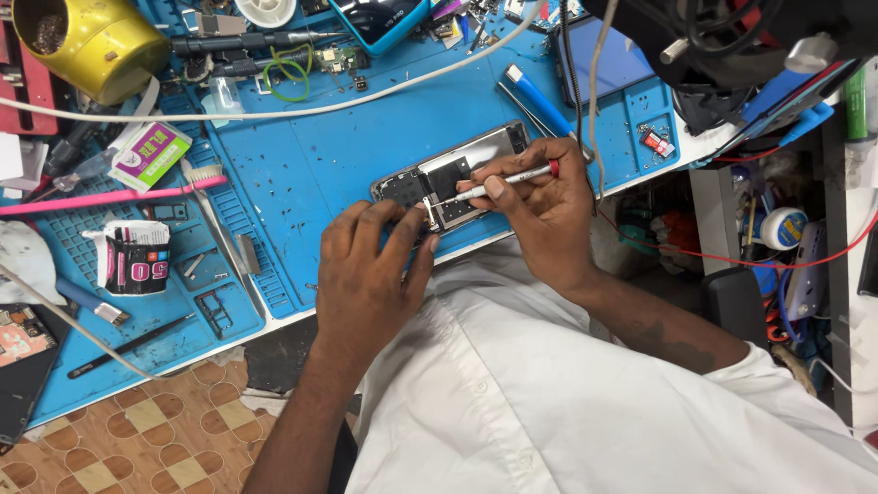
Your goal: The person uses a screwdriver to remove screws from a disassembled smartphone on a blue workbench, then places a small black component onto the internal circuitry. The person continues to unscrew and adjust internal parts of the phone throughout the clip.
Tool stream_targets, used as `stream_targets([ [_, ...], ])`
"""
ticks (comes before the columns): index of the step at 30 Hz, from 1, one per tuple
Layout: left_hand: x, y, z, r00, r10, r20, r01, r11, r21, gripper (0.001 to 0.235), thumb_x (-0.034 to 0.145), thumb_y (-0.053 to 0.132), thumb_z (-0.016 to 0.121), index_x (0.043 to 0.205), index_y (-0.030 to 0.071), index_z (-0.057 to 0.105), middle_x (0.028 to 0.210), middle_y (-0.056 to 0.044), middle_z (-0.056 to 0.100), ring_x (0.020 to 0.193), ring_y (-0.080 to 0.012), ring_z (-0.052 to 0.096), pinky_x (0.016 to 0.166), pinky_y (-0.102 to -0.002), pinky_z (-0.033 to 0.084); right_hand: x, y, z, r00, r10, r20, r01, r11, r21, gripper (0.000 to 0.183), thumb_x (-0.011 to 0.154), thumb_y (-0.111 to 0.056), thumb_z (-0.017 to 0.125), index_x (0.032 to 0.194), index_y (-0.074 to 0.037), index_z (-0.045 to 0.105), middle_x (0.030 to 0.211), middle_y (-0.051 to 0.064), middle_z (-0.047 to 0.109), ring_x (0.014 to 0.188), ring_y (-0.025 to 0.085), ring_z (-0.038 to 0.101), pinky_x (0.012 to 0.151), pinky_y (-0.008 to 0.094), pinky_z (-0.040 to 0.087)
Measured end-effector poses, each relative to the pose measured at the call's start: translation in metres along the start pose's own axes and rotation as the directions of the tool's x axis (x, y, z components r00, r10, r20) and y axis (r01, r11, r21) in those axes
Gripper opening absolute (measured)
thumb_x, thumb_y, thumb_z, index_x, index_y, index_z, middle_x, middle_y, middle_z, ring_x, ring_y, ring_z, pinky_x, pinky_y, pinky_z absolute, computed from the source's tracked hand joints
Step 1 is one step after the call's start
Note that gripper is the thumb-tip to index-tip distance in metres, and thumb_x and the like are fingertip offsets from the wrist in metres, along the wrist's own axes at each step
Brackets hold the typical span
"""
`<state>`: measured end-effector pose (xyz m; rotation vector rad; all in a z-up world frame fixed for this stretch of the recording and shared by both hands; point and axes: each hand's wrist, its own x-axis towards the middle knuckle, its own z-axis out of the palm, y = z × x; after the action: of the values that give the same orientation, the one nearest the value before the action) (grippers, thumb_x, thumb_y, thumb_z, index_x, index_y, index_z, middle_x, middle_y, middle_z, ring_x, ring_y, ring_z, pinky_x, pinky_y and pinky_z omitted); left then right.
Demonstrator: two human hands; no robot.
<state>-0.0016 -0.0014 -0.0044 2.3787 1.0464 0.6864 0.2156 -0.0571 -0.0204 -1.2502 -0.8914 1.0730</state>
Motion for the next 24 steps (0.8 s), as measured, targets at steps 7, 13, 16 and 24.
stream_targets([
  [7,0.004,0.003,0.008,0.998,-0.042,-0.041,0.043,0.999,0.017,0.031,0.094,0.023,0.082,0.119,0.008,0.072,0.116,-0.009,0.064,0.114,-0.0312,0.058,0.098,-0.047,0.047,0.001,0.002,-0.002,1.0,-0.018,0.026,0.017,0.999,0.039,0.03,0.11,0.002,0.058,0.125,-0.006,0.034,0.123,0.023,0.066,0.117,0.032,0.074,0.097,0.035,0.068],
  [13,0.003,0.002,0.01,0.997,-0.034,-0.062,0.035,0.999,0.015,0.029,0.093,0.022,0.084,0.116,0.008,0.072,0.114,-0.008,0.065,0.114,-0.0305,0.058,0.096,-0.046,0.047,-0.002,0.002,-0.002,0.999,-0.043,0.009,0.043,0.999,0.0,0.031,0.11,0.002,0.058,0.127,-0.006,0.033,0.124,0.022,0.066,0.117,0.031,0.074,0.097,0.035,0.068],
  [16,0.004,0.002,0.012,0.997,-0.04,-0.071,0.042,0.999,0.024,0.028,0.092,0.023,0.085,0.113,0.009,0.072,0.113,-0.007,0.066,0.113,-0.03,0.059,0.096,-0.046,0.047,-0.004,0.002,-0.002,0.998,-0.063,-0.009,0.062,0.997,-0.035,0.032,0.111,0.003,0.058,0.127,-0.006,0.032,0.124,0.023,0.066,0.117,0.031,0.074,0.096,0.034,0.068],
  [24,0.004,0.004,0.019,0.994,-0.073,-0.085,0.079,0.994,0.069,0.032,0.092,0.03,0.087,0.11,0.008,0.072,0.112,-0.008,0.065,0.112,-0.0294,0.059,0.093,-0.045,0.047,-0.003,0.003,-0.008,0.991,-0.134,-0.012,0.133,0.988,-0.077,0.031,0.112,0.004,0.056,0.129,-0.008,0.032,0.125,0.023,0.066,0.116,0.028,0.073,0.094,0.032,0.068],
])
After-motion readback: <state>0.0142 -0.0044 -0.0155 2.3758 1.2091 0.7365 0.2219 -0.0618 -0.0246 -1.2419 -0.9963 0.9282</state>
